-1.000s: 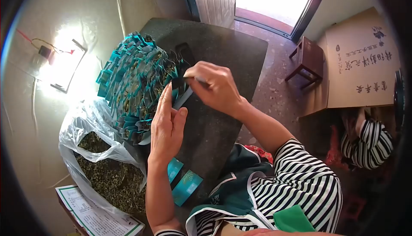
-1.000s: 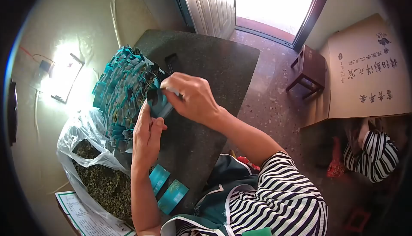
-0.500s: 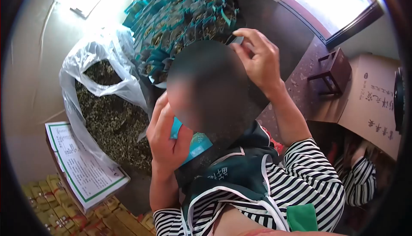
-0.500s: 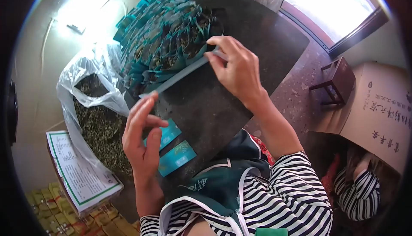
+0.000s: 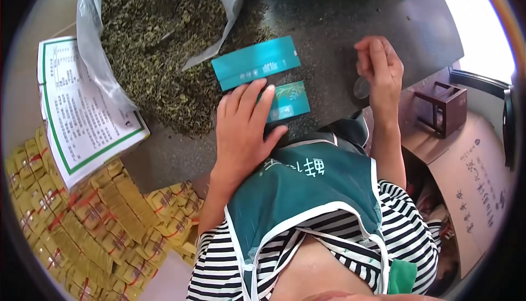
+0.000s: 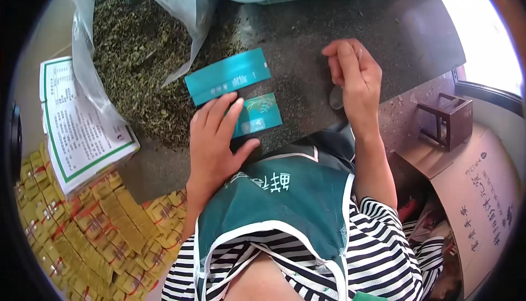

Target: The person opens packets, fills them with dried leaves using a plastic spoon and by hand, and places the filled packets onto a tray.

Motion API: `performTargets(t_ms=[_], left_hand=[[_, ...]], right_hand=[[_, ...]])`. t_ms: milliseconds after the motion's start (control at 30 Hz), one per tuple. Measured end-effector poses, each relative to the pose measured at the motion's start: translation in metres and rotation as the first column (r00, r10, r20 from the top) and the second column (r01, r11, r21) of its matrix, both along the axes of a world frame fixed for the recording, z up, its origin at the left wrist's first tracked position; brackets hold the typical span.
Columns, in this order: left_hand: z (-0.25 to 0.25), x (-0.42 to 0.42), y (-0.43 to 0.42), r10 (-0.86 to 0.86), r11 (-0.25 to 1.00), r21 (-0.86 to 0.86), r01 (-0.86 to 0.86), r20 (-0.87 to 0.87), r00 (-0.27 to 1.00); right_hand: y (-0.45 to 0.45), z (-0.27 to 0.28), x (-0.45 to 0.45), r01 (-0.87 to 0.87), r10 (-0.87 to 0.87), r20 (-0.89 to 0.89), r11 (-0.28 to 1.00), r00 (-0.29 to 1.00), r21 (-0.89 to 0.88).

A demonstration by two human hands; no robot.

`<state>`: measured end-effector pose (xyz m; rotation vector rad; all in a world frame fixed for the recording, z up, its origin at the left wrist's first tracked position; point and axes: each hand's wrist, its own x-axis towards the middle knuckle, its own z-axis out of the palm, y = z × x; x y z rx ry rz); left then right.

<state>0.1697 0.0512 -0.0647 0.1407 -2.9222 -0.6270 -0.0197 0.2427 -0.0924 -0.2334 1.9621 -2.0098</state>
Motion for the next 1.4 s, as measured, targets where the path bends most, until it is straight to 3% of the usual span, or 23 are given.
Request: performTargets(t_ms=[133,200,233,300,367,433,467,600,733,833,933,1033,1100,1167,1233,1300,1400], left_hand=[[-0.011,-0.002,-0.005,-0.031,0.999,-0.036,0.030,-0.042,0.999],[-0.014,-0.001,-0.009,-0.028,0.998,-0.059,0.025,-0.057,0.998],[-0.015,0.000,-0.009,-0.040,0.998,-0.053,0.036,-0.081,0.996],[-0.016,0.004,-0.012,-0.030,0.998,-0.056,0.025,-0.099,0.995],[-0.016,0.009,-0.014,-0.029,0.999,-0.027,0.025,-0.165,0.986],[-0.013,0.019,-0.018,-0.008,1.000,-0.010,0.006,-0.172,0.985],[-0.013,0.027,-0.022,0.037,0.999,0.025,-0.033,-0.199,0.979],[-0.020,0.053,-0.033,0.304,0.950,0.172,-0.260,-0.334,0.892],[-0.028,0.082,-0.042,0.465,0.883,0.295,-0.366,-0.430,0.774],[-0.023,0.102,-0.040,0.338,0.848,0.516,-0.121,-0.353,0.872],[-0.030,0.097,-0.033,0.145,0.708,0.702,0.081,-0.256,0.956],[-0.033,0.073,-0.031,0.039,0.793,0.599,0.114,-0.236,0.971],[-0.030,0.061,-0.034,0.078,0.819,0.570,0.063,-0.219,0.973],[-0.032,0.049,-0.038,0.282,0.834,0.544,-0.095,-0.270,0.921],[-0.028,0.047,-0.039,0.290,0.817,0.570,-0.086,-0.279,0.916],[-0.020,0.039,-0.034,0.506,0.533,0.835,-0.134,-0.188,0.842],[-0.009,0.020,-0.026,0.492,0.490,0.867,-0.091,-0.188,0.850]], right_hand=[[-0.014,0.001,0.014,-0.107,0.106,-0.021,0.994,0.994,-0.033],[-0.018,0.004,0.032,-0.296,0.311,-0.106,0.945,0.944,0.141],[-0.015,0.021,0.030,-0.377,0.531,-0.220,0.785,0.818,0.492],[-0.021,0.021,0.046,-0.397,0.607,-0.436,0.781,0.664,0.483],[-0.027,0.022,0.057,-0.460,0.662,-0.432,0.743,0.613,0.487],[-0.034,0.023,0.065,-0.390,0.774,-0.391,0.603,0.499,0.696],[-0.036,0.020,0.067,-0.372,0.779,-0.395,0.594,0.487,0.713],[-0.051,0.024,0.067,-0.430,0.799,-0.360,0.574,0.482,0.697],[-0.061,0.028,0.064,-0.481,0.823,-0.381,0.559,0.421,0.676],[-0.066,0.023,0.063,-0.469,0.778,-0.443,0.625,0.446,0.624],[-0.073,0.019,0.063,-0.436,0.689,-0.513,0.723,0.511,0.537],[-0.079,0.020,0.063,-0.441,0.601,-0.516,0.799,0.610,0.409],[-0.081,0.022,0.062,-0.449,0.560,-0.493,0.829,0.667,0.334],[-0.082,0.026,0.064,-0.478,0.522,-0.277,0.852,0.806,0.214],[-0.084,0.027,0.066,-0.452,0.481,-0.254,0.876,0.839,0.168],[-0.089,0.021,0.071,-0.409,0.408,-0.251,0.911,0.878,0.050],[-0.097,0.016,0.078,-0.404,0.397,-0.429,0.911,0.812,0.077]])
